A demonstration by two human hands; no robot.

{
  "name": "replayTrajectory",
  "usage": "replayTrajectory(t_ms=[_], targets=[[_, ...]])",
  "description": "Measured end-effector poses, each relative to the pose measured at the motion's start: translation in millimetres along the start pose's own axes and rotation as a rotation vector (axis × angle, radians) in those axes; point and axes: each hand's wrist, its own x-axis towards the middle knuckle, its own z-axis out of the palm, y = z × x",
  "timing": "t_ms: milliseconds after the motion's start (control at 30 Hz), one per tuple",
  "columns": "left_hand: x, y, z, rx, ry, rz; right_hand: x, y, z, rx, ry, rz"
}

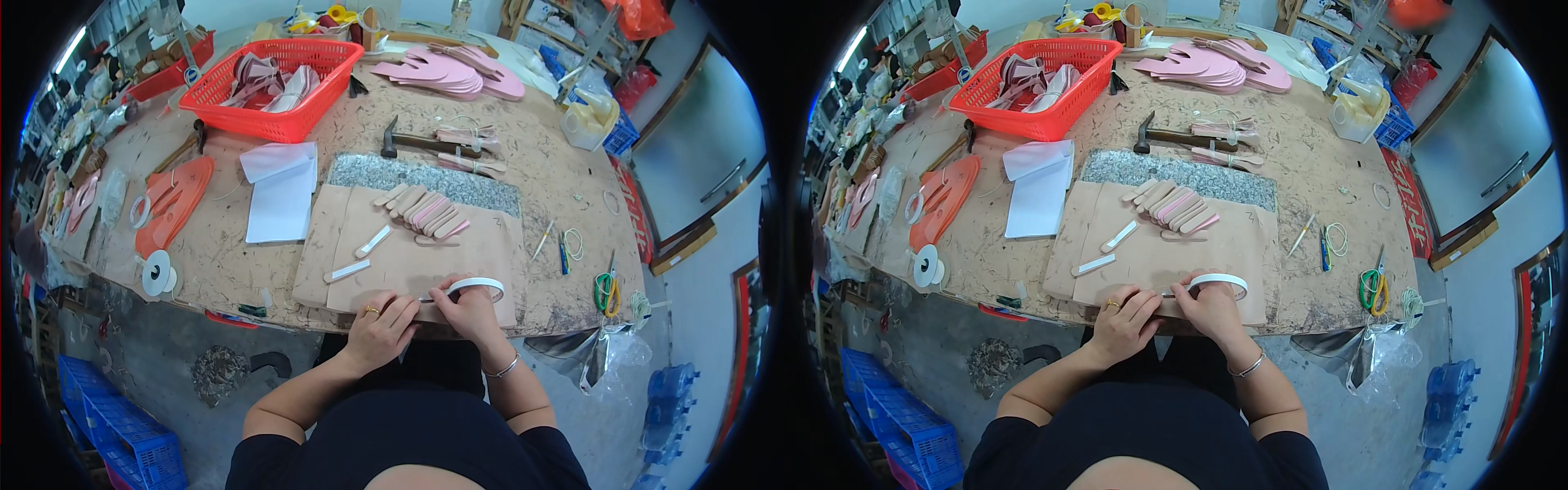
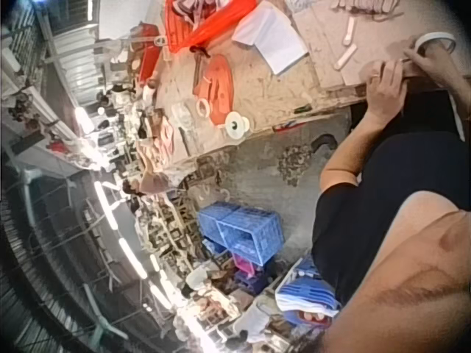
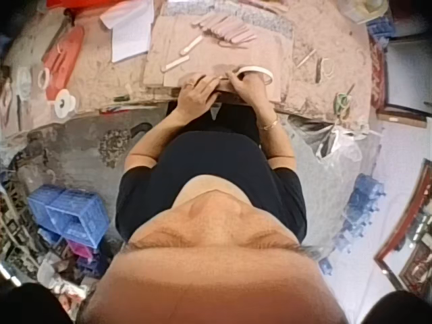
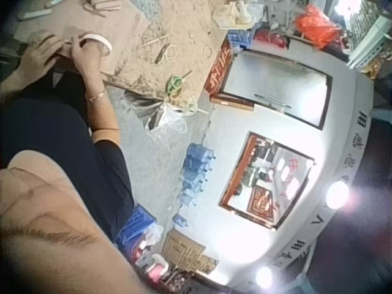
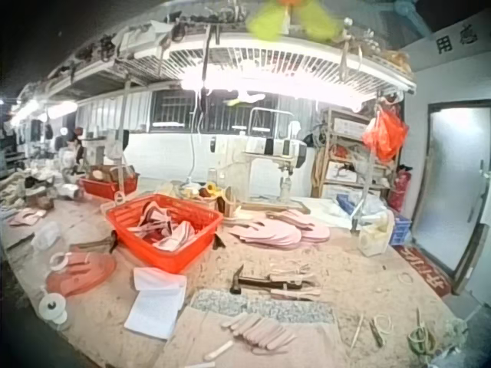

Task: The person repeatedly picks up small pink and beige shoe components and white elastic strips at a workbench. They fold and arrange the strips alongside the parts, placing them in neat rows on the table. The process continues throughout the clip without visible final assembly or packaging.

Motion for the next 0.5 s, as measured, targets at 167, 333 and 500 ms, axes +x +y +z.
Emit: replayTrajectory(t_ms=[167, 333, 500], targets=[[2, 4, 0, 0.07, -0.024, 0.028, -2, 6, 7, -0.098, 0.048, -0.049], [6, 9, -4, 0.17, -0.105, 0.041, -6, 11, -5, -0.356, 0.221, -0.364], [13, 9, -6, 0.191, -0.078, 0.08, -7, 28, -45, 0.135, 0.188, -0.167]])
